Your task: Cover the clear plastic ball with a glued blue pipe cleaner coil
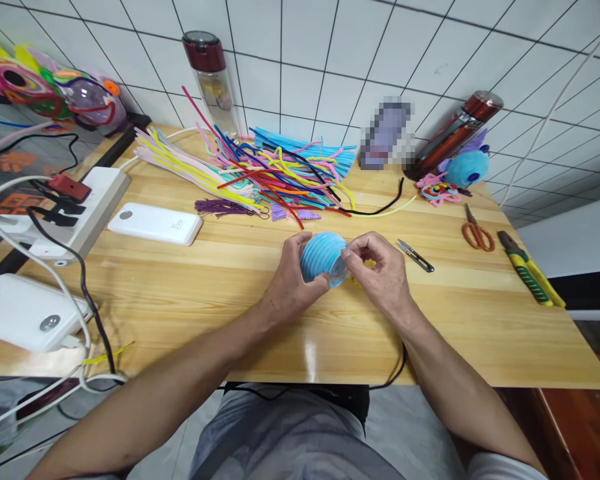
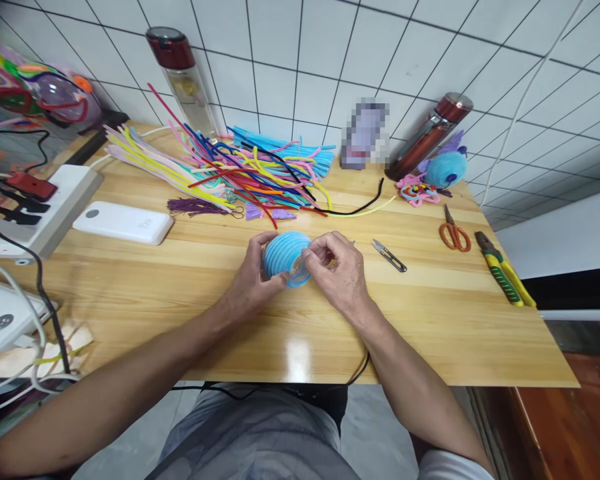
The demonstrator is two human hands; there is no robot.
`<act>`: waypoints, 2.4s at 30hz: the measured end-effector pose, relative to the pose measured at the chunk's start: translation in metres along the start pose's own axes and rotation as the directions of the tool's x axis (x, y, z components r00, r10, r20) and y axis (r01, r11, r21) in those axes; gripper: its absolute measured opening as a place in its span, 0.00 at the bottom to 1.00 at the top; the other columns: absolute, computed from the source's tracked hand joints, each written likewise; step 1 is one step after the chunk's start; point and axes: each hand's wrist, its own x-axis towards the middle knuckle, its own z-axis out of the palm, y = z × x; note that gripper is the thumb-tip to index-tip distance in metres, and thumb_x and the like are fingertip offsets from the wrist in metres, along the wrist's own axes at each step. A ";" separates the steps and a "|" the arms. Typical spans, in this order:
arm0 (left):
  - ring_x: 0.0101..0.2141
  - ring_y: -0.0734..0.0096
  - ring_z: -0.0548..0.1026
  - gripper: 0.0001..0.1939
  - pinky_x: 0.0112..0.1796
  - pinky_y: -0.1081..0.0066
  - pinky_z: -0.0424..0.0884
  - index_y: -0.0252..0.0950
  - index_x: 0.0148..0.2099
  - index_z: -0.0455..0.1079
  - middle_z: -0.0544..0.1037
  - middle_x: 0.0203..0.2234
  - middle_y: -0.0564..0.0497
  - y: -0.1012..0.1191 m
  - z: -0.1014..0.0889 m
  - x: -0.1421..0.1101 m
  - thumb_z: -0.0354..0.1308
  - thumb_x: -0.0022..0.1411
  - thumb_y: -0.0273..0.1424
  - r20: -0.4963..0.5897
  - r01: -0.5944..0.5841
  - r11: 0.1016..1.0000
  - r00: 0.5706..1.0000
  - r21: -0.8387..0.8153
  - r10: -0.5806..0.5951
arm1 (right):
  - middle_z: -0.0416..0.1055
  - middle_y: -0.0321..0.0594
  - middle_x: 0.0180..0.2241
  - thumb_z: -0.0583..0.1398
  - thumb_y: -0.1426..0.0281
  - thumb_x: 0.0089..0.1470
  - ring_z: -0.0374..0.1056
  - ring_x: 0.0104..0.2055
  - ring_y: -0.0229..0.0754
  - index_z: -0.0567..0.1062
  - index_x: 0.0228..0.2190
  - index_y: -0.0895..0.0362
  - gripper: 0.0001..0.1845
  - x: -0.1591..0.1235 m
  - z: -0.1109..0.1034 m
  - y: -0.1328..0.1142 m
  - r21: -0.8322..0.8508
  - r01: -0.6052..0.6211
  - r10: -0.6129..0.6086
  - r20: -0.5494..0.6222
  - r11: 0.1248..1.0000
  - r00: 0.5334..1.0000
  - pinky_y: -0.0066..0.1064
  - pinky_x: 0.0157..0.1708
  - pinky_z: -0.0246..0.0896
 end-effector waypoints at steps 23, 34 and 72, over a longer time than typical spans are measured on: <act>0.72 0.42 0.64 0.37 0.72 0.40 0.61 0.38 0.72 0.57 0.64 0.72 0.34 0.005 -0.008 -0.001 0.63 0.69 0.48 0.103 -0.003 1.000 0.995 0.011 0.002 | 0.74 0.35 0.28 0.66 0.67 0.58 0.68 0.29 0.40 0.76 0.27 0.51 0.08 0.000 -0.004 -0.002 -0.020 -0.025 0.025 0.011 0.999 1.000 0.35 0.32 0.65; 0.68 0.44 0.69 0.37 0.69 0.43 0.67 0.39 0.68 0.61 0.70 0.67 0.35 -0.003 -0.008 0.007 0.69 0.63 0.43 0.066 -0.103 0.986 0.993 0.129 0.096 | 0.73 0.35 0.27 0.65 0.66 0.58 0.68 0.29 0.41 0.75 0.27 0.51 0.08 0.001 -0.002 -0.002 -0.038 -0.046 0.046 0.011 0.998 0.999 0.35 0.33 0.65; 0.58 0.51 0.75 0.34 0.60 0.52 0.75 0.39 0.64 0.60 0.73 0.61 0.40 0.012 -0.008 0.003 0.67 0.65 0.47 0.084 0.038 0.999 0.996 -0.024 -0.036 | 0.77 0.37 0.32 0.66 0.64 0.62 0.71 0.33 0.43 0.78 0.33 0.50 0.05 0.000 -0.005 -0.004 -0.103 0.024 -0.023 0.004 0.994 1.000 0.38 0.37 0.71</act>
